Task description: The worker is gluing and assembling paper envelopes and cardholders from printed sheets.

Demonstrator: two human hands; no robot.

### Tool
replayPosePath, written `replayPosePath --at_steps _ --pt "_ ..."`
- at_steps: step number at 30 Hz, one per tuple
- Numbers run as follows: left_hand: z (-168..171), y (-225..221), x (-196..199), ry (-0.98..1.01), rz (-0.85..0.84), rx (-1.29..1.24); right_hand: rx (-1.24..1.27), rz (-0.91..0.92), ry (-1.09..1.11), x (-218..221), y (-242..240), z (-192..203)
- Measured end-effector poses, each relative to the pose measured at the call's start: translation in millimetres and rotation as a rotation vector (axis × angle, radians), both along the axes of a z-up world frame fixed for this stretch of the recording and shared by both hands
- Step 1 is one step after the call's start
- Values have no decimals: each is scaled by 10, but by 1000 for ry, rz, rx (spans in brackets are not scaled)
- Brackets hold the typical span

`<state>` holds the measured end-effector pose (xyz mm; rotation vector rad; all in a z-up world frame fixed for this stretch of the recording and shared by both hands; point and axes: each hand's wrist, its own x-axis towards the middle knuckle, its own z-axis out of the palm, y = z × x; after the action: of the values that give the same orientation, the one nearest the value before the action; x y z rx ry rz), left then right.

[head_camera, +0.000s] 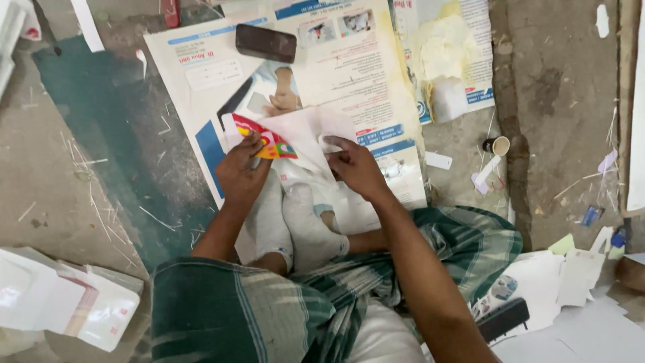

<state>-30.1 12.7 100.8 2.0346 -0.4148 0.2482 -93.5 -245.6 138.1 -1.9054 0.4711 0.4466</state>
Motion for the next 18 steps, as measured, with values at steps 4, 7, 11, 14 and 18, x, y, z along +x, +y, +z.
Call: replayPosePath --at_steps 4,7,11,14,18 --pt "20 -24 80 -13 29 22 286 -199 52 -12 0 76" --pt "18 18 -17 33 42 26 78 -66 -26 -64 -8 -100" --pt "35 -47 75 23 31 5 484 -280 132 114 -13 175" --pt "5 -7 26 24 47 2 254 -191 -60 -145 11 -58" --pt "-13 5 14 54 33 -25 -187 48 -200 -19 72 35"
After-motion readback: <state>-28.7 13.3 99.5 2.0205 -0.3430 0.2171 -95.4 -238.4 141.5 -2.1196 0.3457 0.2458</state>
